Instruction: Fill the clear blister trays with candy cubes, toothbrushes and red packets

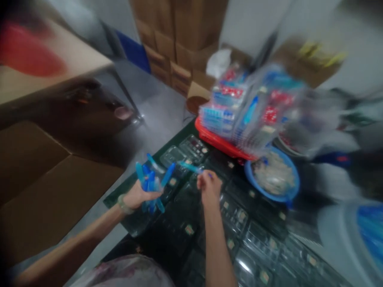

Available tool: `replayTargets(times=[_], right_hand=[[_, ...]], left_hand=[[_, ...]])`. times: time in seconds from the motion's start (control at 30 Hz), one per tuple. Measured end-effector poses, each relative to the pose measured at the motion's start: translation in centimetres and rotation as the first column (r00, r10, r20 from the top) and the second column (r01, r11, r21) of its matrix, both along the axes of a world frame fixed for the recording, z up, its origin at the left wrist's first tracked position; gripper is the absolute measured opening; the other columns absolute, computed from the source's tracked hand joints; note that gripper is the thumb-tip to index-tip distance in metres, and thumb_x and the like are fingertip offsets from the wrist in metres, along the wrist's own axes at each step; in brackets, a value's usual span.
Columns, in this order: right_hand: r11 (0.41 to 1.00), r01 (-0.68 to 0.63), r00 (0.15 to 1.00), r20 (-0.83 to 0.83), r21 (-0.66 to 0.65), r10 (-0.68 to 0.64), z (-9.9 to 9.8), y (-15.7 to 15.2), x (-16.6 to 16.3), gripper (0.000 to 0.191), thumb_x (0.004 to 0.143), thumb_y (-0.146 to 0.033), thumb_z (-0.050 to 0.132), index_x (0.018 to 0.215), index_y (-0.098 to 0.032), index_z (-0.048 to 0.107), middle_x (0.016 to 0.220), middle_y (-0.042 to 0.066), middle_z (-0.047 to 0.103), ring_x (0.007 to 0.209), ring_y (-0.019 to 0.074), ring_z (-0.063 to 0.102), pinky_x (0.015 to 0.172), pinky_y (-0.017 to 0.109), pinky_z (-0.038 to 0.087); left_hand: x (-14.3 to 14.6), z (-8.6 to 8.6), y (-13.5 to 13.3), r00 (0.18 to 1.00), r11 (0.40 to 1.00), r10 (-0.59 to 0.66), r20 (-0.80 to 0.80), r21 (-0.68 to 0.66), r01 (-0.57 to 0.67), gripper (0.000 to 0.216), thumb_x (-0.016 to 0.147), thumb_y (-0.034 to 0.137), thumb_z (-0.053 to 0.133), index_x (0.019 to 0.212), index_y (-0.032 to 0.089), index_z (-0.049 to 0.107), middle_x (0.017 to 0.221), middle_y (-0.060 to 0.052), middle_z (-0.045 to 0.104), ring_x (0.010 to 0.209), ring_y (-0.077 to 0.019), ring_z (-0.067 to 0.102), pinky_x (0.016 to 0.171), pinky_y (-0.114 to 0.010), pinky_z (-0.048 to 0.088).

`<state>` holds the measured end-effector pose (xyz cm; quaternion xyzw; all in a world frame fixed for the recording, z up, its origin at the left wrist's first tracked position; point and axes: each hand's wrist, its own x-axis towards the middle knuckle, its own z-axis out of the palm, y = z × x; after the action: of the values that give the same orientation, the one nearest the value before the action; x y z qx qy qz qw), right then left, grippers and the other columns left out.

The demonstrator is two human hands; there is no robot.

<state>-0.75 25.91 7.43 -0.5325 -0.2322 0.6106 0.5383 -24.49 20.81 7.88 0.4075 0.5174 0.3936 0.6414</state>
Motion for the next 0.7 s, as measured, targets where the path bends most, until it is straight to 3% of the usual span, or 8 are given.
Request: replayTargets(times=[0.13,0.27,0.33,0.4,0.47,0.53,0.6,0.7], right_hand=[[0.998,0.055,0.993,0.108,-0.03,-0.051,-4.2,5.7,-1.4,0.033,0.06,-0.034,0.069,0.083,-0.017,0.053,0.067,0.0,0.065,0.046,0.0081,0.051,0.04,0.019,0.035],[0.998,-0.056,0.888,0.457,-0.007,0.054,-7.3,8.4,-2.1,0.028,0.068,-0.036,0.06,0.087,-0.016,0.055,0.07,0.001,0.064,0.049,0.0098,0.052,0.043,0.02,0.036],[0.992,-0.126,0.696,0.713,0.001,0.087,-8.1,8.9,-2.1,0.022,0.072,-0.032,0.055,0.087,-0.016,0.057,0.072,0.002,0.063,0.057,0.0123,0.054,0.053,0.024,0.041],[0.981,-0.187,0.414,0.902,-0.049,0.124,-8.3,9.3,-2.0,0.018,0.075,-0.028,0.052,0.087,-0.017,0.061,0.078,0.005,0.062,0.069,0.0158,0.056,0.063,0.028,0.042],[0.96,-0.248,0.163,0.971,-0.13,0.174,-7.9,9.6,-2.0,0.016,0.076,-0.025,0.053,0.086,-0.018,0.064,0.088,0.009,0.061,0.081,0.0198,0.055,0.07,0.031,0.041],[0.946,-0.28,0.019,0.984,-0.164,0.176,-6.9,9.6,-2.4,0.017,0.075,-0.023,0.056,0.088,-0.018,0.066,0.1,0.013,0.058,0.093,0.0246,0.052,0.076,0.035,0.04],[0.953,-0.285,0.037,0.992,-0.106,0.121,-5.1,8.9,-3.3,0.022,0.075,-0.024,0.057,0.094,-0.016,0.066,0.106,0.015,0.055,0.099,0.027,0.05,0.081,0.038,0.039],[0.9,-0.433,0.434,0.862,-0.055,0.262,-1.6,6.0,-5.1,0.033,0.083,-0.038,0.049,0.103,-0.015,0.061,0.088,0.009,0.059,0.079,0.019,0.055,0.07,0.031,0.044]], left_hand=[[-1.4,-0.6,-0.3,0.997,0.999,-0.016,0.081,-0.031,0.019,0.023,0.061,0.021,0.077,0.073,0.013,0.059,0.071,-0.002,0.063,0.06,-0.0142,0.059,0.06,-0.027,0.051],[-1.5,-0.6,-1.2,0.994,0.996,0.027,0.11,-0.09,-0.017,0.022,0.061,0.021,0.077,0.071,0.014,0.058,0.068,-0.001,0.062,0.057,-0.0132,0.058,0.056,-0.026,0.049],[-1.5,-0.6,-1.6,0.994,0.993,0.048,0.098,-0.115,-0.036,0.022,0.059,0.021,0.078,0.07,0.013,0.061,0.069,-0.002,0.063,0.06,-0.0139,0.059,0.058,-0.026,0.049],[-1.5,-0.7,-1.8,0.996,0.991,0.058,0.074,-0.128,-0.048,0.022,0.058,0.022,0.078,0.07,0.013,0.063,0.07,-0.003,0.064,0.063,-0.0142,0.059,0.06,-0.026,0.049],[-1.3,-0.8,-1.9,0.997,0.989,0.059,0.041,-0.135,-0.053,0.022,0.058,0.023,0.079,0.071,0.013,0.064,0.07,-0.003,0.064,0.063,-0.0138,0.058,0.062,-0.026,0.048],[-1.1,-1.1,-1.7,0.997,0.987,0.08,0.011,-0.141,-0.078,0.024,0.058,0.025,0.079,0.072,0.012,0.064,0.07,-0.003,0.064,0.063,-0.0136,0.058,0.062,-0.026,0.048],[-0.9,-1.2,-1.5,0.994,0.983,0.111,0.002,-0.145,-0.109,0.026,0.057,0.026,0.079,0.072,0.012,0.063,0.069,-0.003,0.063,0.061,-0.0132,0.057,0.06,-0.026,0.047],[-0.7,-0.9,-1.0,0.994,0.986,0.105,0.03,-0.137,-0.099,0.025,0.057,0.026,0.079,0.069,0.013,0.062,0.067,-0.002,0.06,0.06,-0.0123,0.055,0.058,-0.025,0.044]])
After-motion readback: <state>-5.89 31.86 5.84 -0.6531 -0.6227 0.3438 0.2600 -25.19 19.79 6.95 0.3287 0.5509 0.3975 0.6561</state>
